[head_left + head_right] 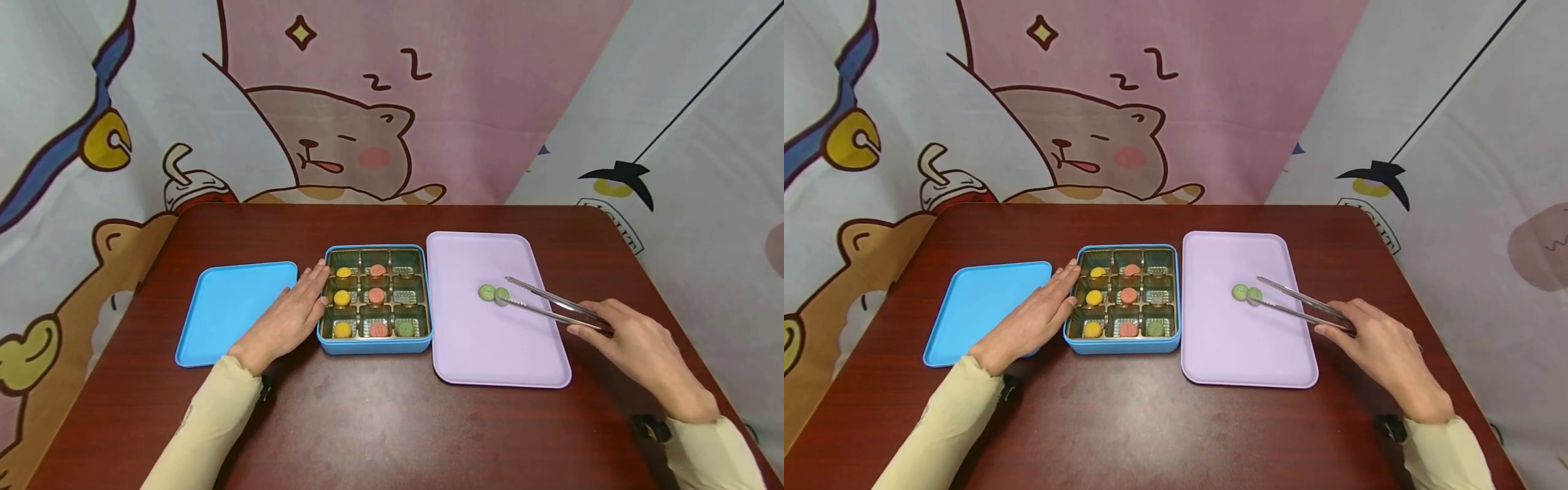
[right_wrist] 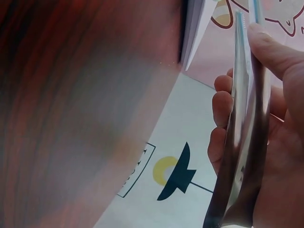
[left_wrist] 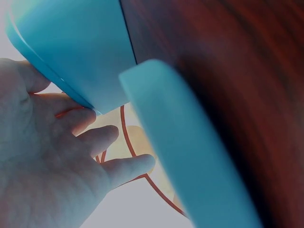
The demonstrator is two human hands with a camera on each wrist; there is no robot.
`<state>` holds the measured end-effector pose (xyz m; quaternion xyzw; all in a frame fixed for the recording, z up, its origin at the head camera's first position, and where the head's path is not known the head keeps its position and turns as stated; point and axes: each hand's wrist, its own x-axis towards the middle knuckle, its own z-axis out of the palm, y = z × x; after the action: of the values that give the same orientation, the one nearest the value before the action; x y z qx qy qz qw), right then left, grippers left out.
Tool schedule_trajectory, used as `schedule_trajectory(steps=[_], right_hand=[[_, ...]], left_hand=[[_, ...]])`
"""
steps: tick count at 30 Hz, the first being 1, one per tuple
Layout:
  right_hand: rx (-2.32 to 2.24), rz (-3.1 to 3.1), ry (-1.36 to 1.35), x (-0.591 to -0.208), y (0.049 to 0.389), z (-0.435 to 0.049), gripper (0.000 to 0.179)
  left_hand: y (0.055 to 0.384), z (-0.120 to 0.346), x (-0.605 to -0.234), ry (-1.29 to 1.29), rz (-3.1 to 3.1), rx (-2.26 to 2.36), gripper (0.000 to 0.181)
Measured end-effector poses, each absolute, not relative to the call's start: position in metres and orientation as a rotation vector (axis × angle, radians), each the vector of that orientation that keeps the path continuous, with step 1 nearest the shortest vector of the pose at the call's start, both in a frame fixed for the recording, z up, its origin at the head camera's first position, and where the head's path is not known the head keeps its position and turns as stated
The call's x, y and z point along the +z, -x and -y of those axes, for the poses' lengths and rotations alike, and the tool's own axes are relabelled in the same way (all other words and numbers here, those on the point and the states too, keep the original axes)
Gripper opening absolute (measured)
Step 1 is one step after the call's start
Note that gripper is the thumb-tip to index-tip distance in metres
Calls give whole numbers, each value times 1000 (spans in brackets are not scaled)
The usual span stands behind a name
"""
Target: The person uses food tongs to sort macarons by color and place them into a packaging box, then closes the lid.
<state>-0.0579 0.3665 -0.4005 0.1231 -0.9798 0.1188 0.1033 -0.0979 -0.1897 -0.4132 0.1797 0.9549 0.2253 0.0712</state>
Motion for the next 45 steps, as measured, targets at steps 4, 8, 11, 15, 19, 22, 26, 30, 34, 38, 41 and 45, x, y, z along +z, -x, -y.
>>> schedule_trajectory(steps=[4,8,11,15,19,22,26,30,34,38,41,45], right_hand=[[342,2923,-349,-402,58,-368,51],[324,2943,-344,-404,58,-369,51],[317,2948,-338,-405,58,-370,52],[317,2957,-331,-406,59,-370,52],[316,2975,-326,-407,58,-369,52],[312,2990,-318,-408,59,-368,52],[312,3007,-307,-409,59,-367,53],[309,3015,-310,-409,59,-367,53],[301,3016,-321,-409,59,-367,51],[304,3025,-320,-409,59,-366,52],[307,3025,-320,-409,60,-367,52],[305,3022,-321,-409,60,-367,51]], left_hand=[[98,190,-413,-540,-2871,678,63],[98,190,-413,-539,-2871,676,63],[98,190,-414,-545,-2873,675,63],[98,190,-414,-540,-2873,675,62],[98,189,-413,-535,-2871,674,62],[98,189,-414,-536,-2872,671,63],[98,189,-414,-532,-2870,673,63],[98,189,-413,-530,-2869,675,63],[98,189,-413,-529,-2869,676,63],[98,189,-413,-532,-2867,679,62],[98,189,-413,-534,-2867,678,62],[98,189,-413,-537,-2871,674,63]])
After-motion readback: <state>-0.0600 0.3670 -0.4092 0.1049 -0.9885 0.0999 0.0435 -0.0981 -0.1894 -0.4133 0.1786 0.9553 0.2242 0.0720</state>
